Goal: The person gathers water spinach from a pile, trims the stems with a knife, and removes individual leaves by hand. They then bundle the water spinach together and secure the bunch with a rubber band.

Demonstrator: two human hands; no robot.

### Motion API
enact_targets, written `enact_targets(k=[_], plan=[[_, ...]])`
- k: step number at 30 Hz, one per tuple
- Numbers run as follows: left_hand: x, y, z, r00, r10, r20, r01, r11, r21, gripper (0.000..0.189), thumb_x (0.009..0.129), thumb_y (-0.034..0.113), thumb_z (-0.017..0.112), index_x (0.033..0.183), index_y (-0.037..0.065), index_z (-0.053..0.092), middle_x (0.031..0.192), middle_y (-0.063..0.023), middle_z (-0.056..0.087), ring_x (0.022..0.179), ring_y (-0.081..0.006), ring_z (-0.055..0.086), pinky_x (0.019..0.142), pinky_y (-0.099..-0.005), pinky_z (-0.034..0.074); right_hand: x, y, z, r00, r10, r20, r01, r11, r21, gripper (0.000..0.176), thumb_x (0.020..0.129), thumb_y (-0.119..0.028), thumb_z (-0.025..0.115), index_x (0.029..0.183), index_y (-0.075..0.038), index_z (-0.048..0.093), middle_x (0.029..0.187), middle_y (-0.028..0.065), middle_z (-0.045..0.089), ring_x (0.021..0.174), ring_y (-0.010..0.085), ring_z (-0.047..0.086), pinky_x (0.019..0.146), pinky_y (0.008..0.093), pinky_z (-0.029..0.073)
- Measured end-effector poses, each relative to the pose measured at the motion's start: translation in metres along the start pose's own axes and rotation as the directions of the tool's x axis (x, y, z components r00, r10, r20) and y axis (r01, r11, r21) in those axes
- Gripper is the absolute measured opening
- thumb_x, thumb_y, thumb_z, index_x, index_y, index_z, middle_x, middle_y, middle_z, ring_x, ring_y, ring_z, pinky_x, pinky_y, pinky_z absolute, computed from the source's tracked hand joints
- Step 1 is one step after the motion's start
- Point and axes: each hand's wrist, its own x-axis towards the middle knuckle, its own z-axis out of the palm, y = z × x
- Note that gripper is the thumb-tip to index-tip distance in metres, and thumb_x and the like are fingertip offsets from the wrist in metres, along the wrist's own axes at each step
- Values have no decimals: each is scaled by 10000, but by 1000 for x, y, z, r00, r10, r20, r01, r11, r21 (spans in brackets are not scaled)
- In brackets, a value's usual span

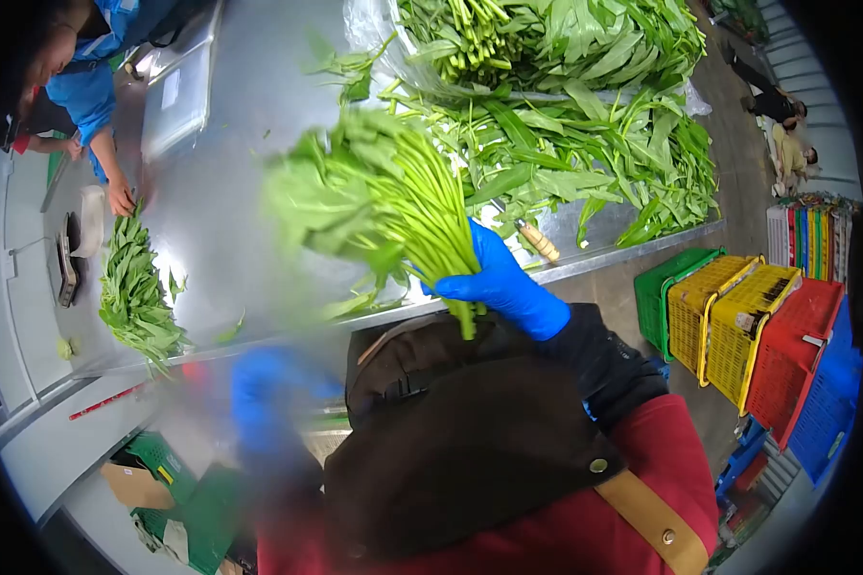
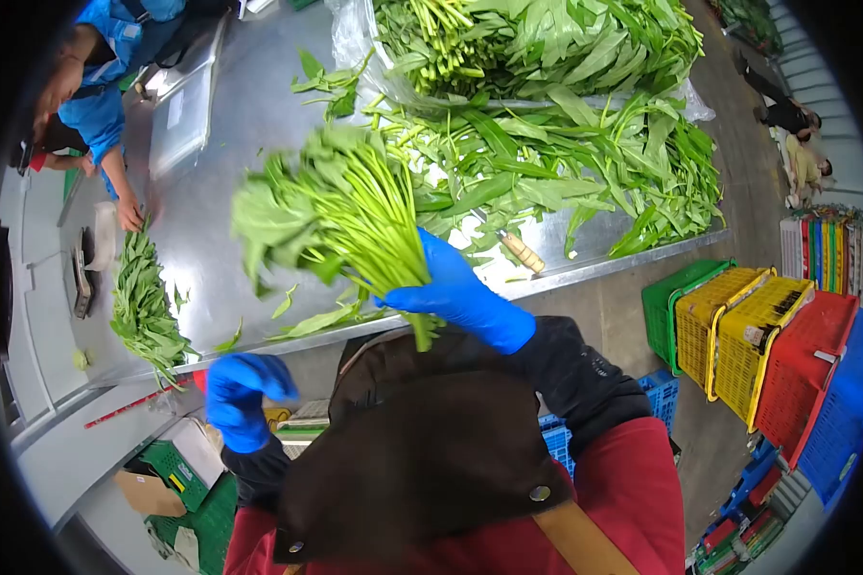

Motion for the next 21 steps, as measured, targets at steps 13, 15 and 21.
enact_targets(k=[13, 15, 21], plan=[[51, -160, 27, 864, -495, -85, 279, 614, -738, 500, 861, 97, 505, 1314, -44, 348, 1289, -191, 456, 1166, -299, 472, 1022, -402, 362, 10, 81, 10, 963, 171, -207, -195, 975, -103, 545, 766, -171, 702, 1233, -7, 474, 1121, 95, 597, 1010, 154, 561, 872, 302, 448], [54, -153, 29, 875, -481, -65, 320, 672, -667, 495, 852, 80, 504, 1308, -44, 354, 1277, -188, 466, 1157, -293, 483, 1015, -399, 372, 10, 86, 2, 960, 174, -220, -221, 952, -213, 516, 770, -194, 704, 1212, -20, 502, 1074, 94, 622, 970, 167, 590, 842, 301, 462], [58, -146, 40, 840, -510, -185, 322, 743, -586, 497, 817, 44, 520, 1285, -44, 376, 1217, -177, 511, 1071, -268, 542, 932, -376, 444, 6, 72, 2, 966, 12, -258, -146, 850, -507, 459, 765, -192, 697, 1160, -22, 538, 1020, 123, 643, 933, 197, 616, 812, 322, 472]])
